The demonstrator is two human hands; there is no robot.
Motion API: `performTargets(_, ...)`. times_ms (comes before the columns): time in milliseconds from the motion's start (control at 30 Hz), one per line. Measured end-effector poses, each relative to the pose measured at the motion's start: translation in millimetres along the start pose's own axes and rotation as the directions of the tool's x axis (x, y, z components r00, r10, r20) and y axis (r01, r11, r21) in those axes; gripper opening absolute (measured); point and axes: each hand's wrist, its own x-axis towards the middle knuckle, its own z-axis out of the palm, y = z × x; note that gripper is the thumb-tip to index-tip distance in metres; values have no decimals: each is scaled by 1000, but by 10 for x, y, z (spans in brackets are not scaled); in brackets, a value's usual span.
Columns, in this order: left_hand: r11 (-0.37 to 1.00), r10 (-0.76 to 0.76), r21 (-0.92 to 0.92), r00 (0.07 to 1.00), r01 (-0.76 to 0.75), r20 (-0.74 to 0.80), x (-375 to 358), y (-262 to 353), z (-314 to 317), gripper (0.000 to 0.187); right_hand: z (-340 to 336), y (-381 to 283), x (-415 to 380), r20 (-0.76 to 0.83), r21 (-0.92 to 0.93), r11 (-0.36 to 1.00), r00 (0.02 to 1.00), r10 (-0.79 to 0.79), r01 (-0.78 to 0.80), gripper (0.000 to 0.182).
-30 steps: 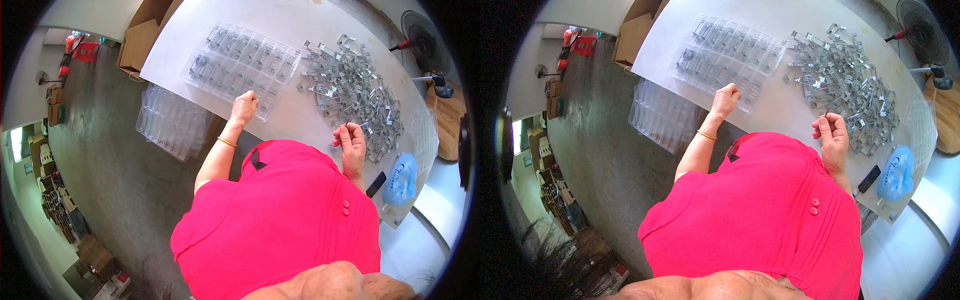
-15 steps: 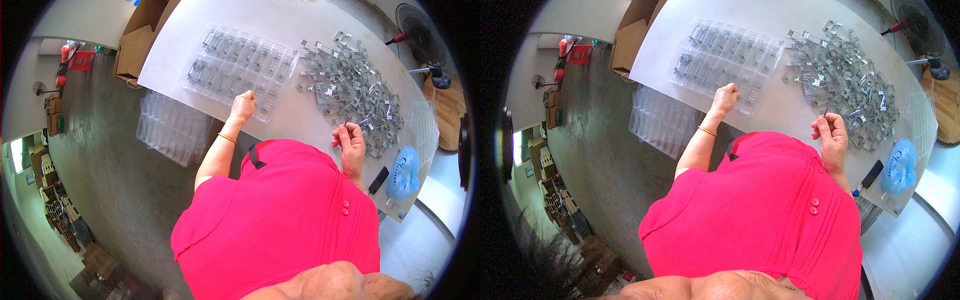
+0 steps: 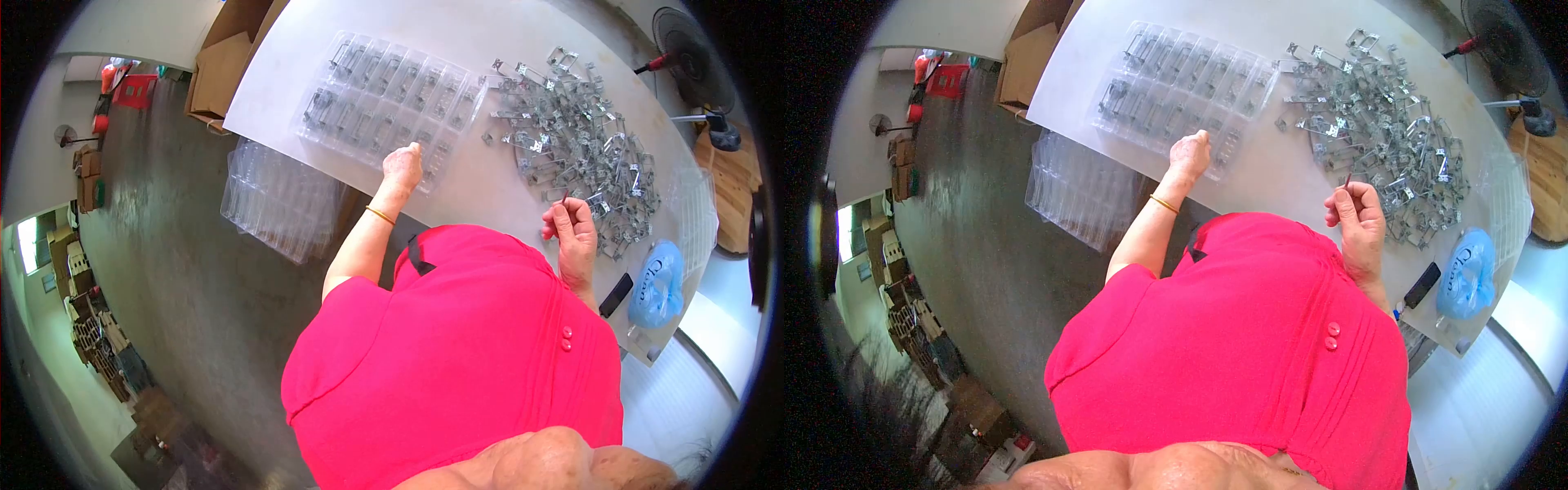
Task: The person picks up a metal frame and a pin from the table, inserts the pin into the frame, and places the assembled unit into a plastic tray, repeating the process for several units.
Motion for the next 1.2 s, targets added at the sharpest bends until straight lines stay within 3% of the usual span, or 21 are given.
performTargets(67, 1000, -10, 21, 1000, 10, 8, -45, -9, -80, 13, -41, 15, 11, 20, 5, 1000, 1000, 4, -4, 10)
performTargets(133, 983, -136, -151, 969, 106, -207, -91, -137, -164, 16, -77, 1, 21, 26, 0, 1000, 1000, 4, -4, 10)
performTargets(233, 991, -132, -64, 948, 118, -288, -160, -473, -291, 26, -127, 26, 25, 15, -9, 1000, 1000, 11, -11, 10)
performTargets(467, 998, -18, 57, 990, 27, -141, -267, -480, -246, 25, -129, -14, 21, 30, -6, 999, 999, 42, -42, 11)
performTargets(800, 989, -25, 141, 987, 48, -157, -209, -320, -197, 16, -154, -28, -39, 16, -13, 999, 999, 44, -44, 12)
performTargets(967, 985, 167, 74, 967, -156, -191, -179, -173, -129, 16, -143, -10, -59, 22, -13, 999, 999, 34, -34, 12)
performTargets(1200, 980, 173, 121, 975, -157, -140, -99, -102, 62, 10, -102, 0, -103, 14, -20, 1000, 1000, 17, -17, 11)
